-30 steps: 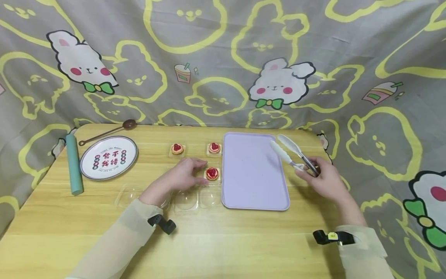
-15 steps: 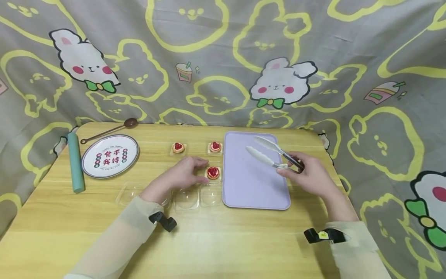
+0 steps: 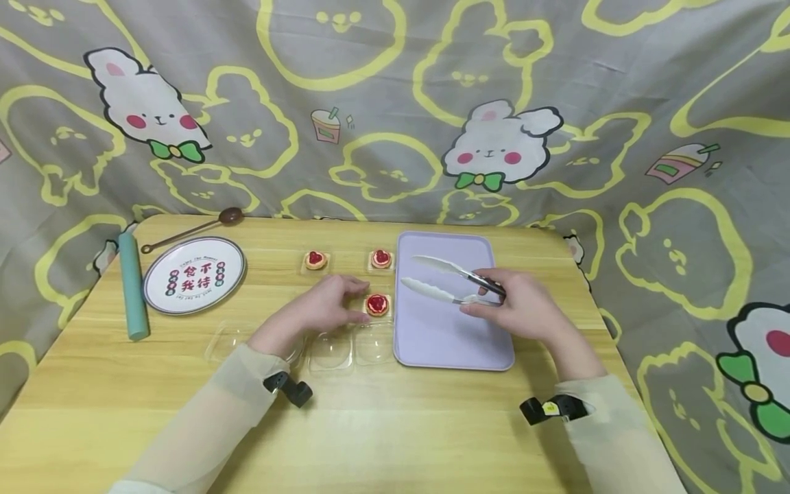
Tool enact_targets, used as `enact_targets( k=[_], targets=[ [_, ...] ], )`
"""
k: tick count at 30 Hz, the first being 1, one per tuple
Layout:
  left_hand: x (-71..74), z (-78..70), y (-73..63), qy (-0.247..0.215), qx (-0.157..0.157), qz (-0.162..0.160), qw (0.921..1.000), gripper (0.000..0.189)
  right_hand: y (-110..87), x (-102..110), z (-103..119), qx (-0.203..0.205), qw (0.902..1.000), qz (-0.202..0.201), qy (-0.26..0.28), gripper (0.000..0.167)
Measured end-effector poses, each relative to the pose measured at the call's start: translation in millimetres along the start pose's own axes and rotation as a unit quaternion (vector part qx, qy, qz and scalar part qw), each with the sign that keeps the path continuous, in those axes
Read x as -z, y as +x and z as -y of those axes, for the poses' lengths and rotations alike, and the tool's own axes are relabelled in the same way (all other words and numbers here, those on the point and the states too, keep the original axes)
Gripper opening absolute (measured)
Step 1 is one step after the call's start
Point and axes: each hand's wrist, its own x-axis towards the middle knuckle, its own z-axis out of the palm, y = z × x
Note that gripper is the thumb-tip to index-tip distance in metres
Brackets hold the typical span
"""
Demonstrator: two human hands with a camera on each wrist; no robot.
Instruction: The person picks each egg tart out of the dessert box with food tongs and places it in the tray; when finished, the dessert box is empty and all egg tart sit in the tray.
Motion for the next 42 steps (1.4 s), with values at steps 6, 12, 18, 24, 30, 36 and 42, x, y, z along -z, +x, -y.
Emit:
enact_targets(
  k=[6,12,18,24,30,36,42],
  targets=[
    [0.9,0.0,-0.5,-0.003,0.003,-0.005,1.0,0.076,14.1,-6,12,0.025,0.9989,0.035,-0.02,0.061],
    [-0.8,0.7,-0.5,-0.002,0.01,-0.004,0.9999,0.076,26.8,-14,21,0.04,0.9952,0.077,-0.046,0.068],
    [-3.0,1.5,0.6,-0.008,0.008,-0.003,0.9999,0.076,37.3,-19,27,0.051,0.9917,0.101,-0.063,0.067],
    [-4.1,2.7,0.8,-0.017,0.011,-0.01,0.9997,0.076,48.4,-24,34,0.061,0.9872,0.116,-0.091,0.071],
    [-4.7,1.8,-0.4,-0.022,0.005,-0.01,0.9997,0.077,56.9,-24,43,0.075,0.9824,0.131,-0.109,0.067],
    [-4.4,1.9,-0.1,-0.017,-0.001,-0.011,0.9998,0.075,64.5,-20,56,0.087,0.9722,0.154,-0.153,0.068],
    [-2.9,1.3,-0.7,-0.021,0.002,-0.012,0.9997,0.076,70.1,-17,71,0.099,0.9551,0.172,-0.22,0.066]
  ],
)
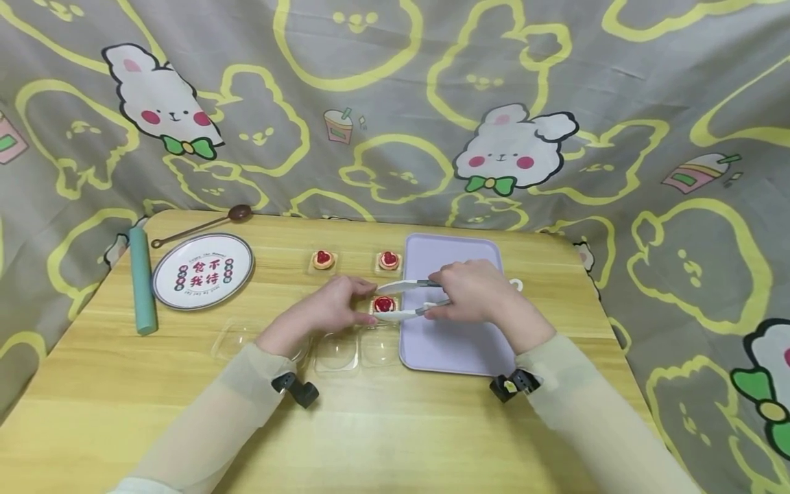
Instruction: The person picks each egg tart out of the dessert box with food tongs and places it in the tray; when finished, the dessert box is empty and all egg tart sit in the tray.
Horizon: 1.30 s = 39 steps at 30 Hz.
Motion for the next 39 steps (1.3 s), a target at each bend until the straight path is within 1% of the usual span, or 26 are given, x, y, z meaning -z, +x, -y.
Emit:
enact_targets(
  k=[4,8,15,18,24,30,36,39],
  targets=[
    [0.5,-0.8,-0.7,0.0,0.002,0.002,1.0,0.076,1.9,3,4,0.011,0.9995,0.006,-0.028,0.063],
    [-0.2,0.4,-0.9,-0.001,0.005,0.002,1.0,0.076,3.4,2,5,0.016,0.9988,0.011,-0.044,0.061],
    [-1.5,1.6,0.2,-0.001,0.0,0.004,1.0,0.075,3.5,-3,3,0.028,0.9987,0.013,-0.041,0.054],
    [-2.0,1.5,0.3,-0.003,0.0,0.004,1.0,0.076,2.8,-5,2,0.032,0.9987,0.007,-0.04,0.054],
    [-2.7,0.7,0.2,-0.01,0.001,0.006,0.9999,0.076,-1.7,-10,-3,0.044,0.9986,-0.014,-0.024,0.058],
    [-2.4,1.6,0.9,-0.001,-0.001,0.001,1.0,0.076,-7.5,-14,-14,0.045,0.9982,-0.04,0.005,0.06],
    [-1.4,1.1,1.0,0.0,0.002,0.001,1.0,0.076,-13.0,-12,-21,0.036,0.9977,-0.045,0.036,0.061],
    [-0.9,0.1,0.6,0.0,0.004,0.003,1.0,0.076,-16.7,-10,-23,0.037,0.9974,-0.05,0.036,0.06]
  ],
)
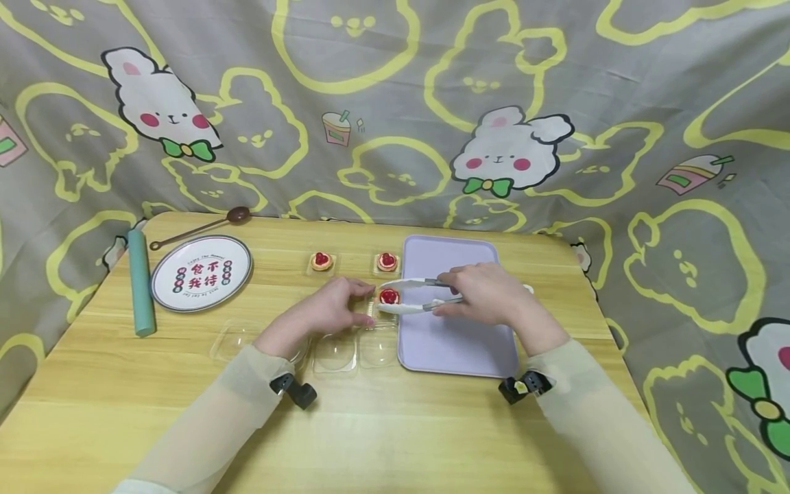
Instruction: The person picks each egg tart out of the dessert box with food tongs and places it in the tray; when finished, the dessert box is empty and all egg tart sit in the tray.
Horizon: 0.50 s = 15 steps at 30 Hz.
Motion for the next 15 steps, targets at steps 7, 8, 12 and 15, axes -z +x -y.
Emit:
enact_targets(
  k=[7,8,12,15],
  targets=[
    [1.3,-1.5,-1.0,0.003,0.004,0.003,1.0,0.076,-8.3,6,-8,-0.003,0.9998,-0.017,0.008,0.056],
    [1.2,-1.2,-0.8,0.004,0.004,0.002,1.0,0.075,-9.4,7,-10,-0.005,0.9998,-0.019,0.008,0.053],
    [0.6,-0.2,0.0,0.008,0.003,0.004,1.0,0.075,-14.3,11,-20,-0.004,0.9994,-0.032,0.006,0.049],
    [0.4,0.0,0.1,0.009,0.001,0.005,0.9999,0.076,-18.5,16,-27,-0.012,0.9992,-0.036,0.011,0.05]
  ],
)
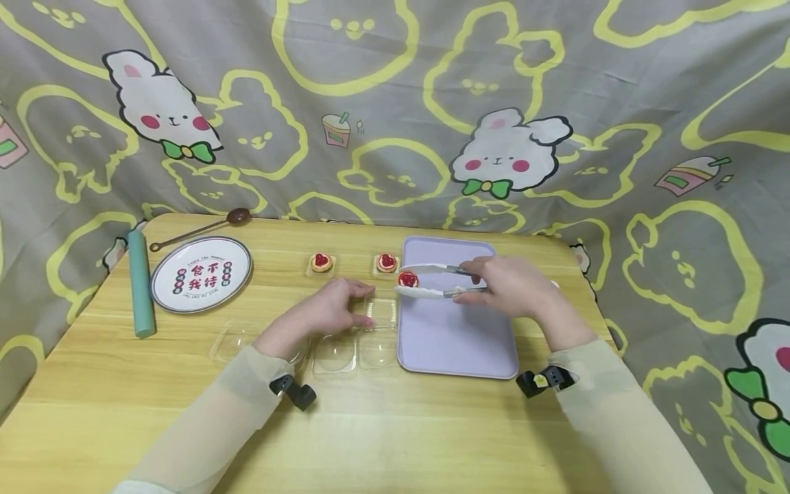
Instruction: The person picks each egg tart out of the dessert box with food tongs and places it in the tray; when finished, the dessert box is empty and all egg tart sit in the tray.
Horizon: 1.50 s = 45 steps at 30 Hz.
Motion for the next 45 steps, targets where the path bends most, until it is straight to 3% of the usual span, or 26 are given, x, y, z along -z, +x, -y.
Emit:
enact_targets(
  k=[12,24,37,45],
  targets=[
    [-0.4,1.0,-0.5,0.0,0.005,0.001,1.0,0.075,-7.9,4,-33,-0.066,0.9977,0.004,-0.016,0.073],
    [-1.2,0.8,-2.3,0.004,0.004,0.001,1.0,0.074,-1.7,-12,-59,-0.103,0.9944,0.023,-0.009,0.076],
    [-2.8,3.2,0.1,0.017,-0.015,-0.005,0.9997,0.072,6.8,-29,-70,-0.117,0.9927,0.029,-0.003,0.073],
    [-2.0,2.5,-0.1,0.014,-0.013,-0.003,0.9998,0.072,10.1,-32,-66,-0.117,0.9924,0.037,0.016,0.058]
  ],
)
